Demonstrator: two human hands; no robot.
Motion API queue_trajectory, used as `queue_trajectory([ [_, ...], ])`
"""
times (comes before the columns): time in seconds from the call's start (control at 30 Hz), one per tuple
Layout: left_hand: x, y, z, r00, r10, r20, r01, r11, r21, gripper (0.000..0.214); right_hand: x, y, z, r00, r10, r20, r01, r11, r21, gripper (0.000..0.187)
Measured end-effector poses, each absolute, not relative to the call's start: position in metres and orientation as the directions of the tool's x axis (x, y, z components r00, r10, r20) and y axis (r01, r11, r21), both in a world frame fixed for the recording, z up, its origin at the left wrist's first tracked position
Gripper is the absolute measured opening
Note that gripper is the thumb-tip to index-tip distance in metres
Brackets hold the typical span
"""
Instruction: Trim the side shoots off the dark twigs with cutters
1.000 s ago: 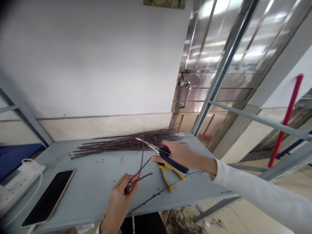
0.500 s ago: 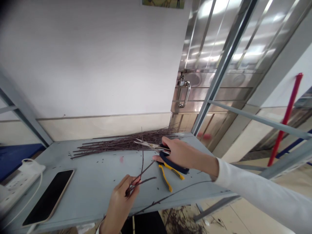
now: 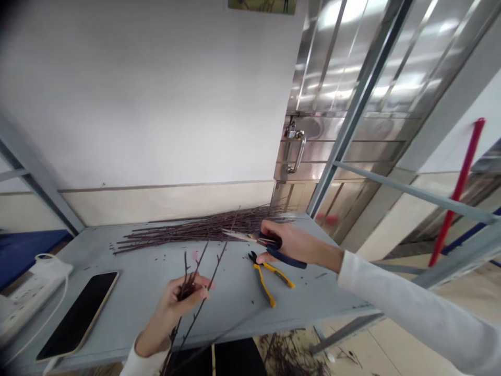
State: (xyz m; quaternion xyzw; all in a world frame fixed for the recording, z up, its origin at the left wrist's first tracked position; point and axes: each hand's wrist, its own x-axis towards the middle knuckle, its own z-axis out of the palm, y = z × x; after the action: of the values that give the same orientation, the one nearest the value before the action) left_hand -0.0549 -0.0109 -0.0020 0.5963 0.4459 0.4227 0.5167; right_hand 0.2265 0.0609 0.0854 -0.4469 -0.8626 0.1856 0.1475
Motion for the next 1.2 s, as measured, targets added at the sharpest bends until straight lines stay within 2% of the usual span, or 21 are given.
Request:
queue_trajectory([
  [0.17,-0.054,0.000,-0.002,0.361,0.932,-0.042,-0.044,0.062,0.997,0.027,0.215,0.063,0.081,-0.613,0.779,0.131,0.628,0.581,-0.517,0.050],
  [0.33,-0.048,0.011,-0.009,0.376,0.920,-0.109,-0.106,0.159,0.981,0.028,0.205,0.067,0.079,-0.540,0.809,0.232,0.666,0.580,-0.470,0.050],
  [0.53,-0.046,0.014,-0.014,0.380,0.918,-0.116,-0.115,0.171,0.978,0.030,0.213,0.078,0.056,-0.505,0.801,0.321,0.665,0.598,-0.447,0.048],
  [0.63,-0.044,0.013,-0.012,0.317,0.947,-0.059,-0.041,0.075,0.996,0.031,0.213,0.076,0.055,-0.490,0.822,0.292,0.687,0.570,-0.452,0.047],
  [0.73,-0.038,0.012,-0.011,0.214,0.974,0.071,0.081,-0.091,0.993,0.028,0.211,0.070,0.061,-0.484,0.852,0.198,0.740,0.520,-0.426,0.044],
  [0.83,-0.027,0.009,-0.015,0.079,0.974,0.212,0.253,-0.225,0.941,0.021,0.210,0.069,0.065,-0.485,0.868,0.112,0.774,0.485,-0.408,0.039],
  [0.93,-0.010,0.004,-0.025,0.001,0.927,0.374,0.394,-0.344,0.852,0.019,0.210,0.075,0.063,-0.495,0.865,0.088,0.773,0.484,-0.409,0.037],
  [1.03,0.005,-0.001,-0.037,-0.031,0.889,0.457,0.519,-0.377,0.768,0.018,0.208,0.086,0.061,-0.506,0.861,0.050,0.778,0.481,-0.404,0.040],
  [1.2,0.014,-0.002,-0.049,-0.017,0.874,0.486,0.651,-0.359,0.669,0.015,0.205,0.100,0.066,-0.462,0.886,0.022,0.821,0.437,-0.368,0.048],
])
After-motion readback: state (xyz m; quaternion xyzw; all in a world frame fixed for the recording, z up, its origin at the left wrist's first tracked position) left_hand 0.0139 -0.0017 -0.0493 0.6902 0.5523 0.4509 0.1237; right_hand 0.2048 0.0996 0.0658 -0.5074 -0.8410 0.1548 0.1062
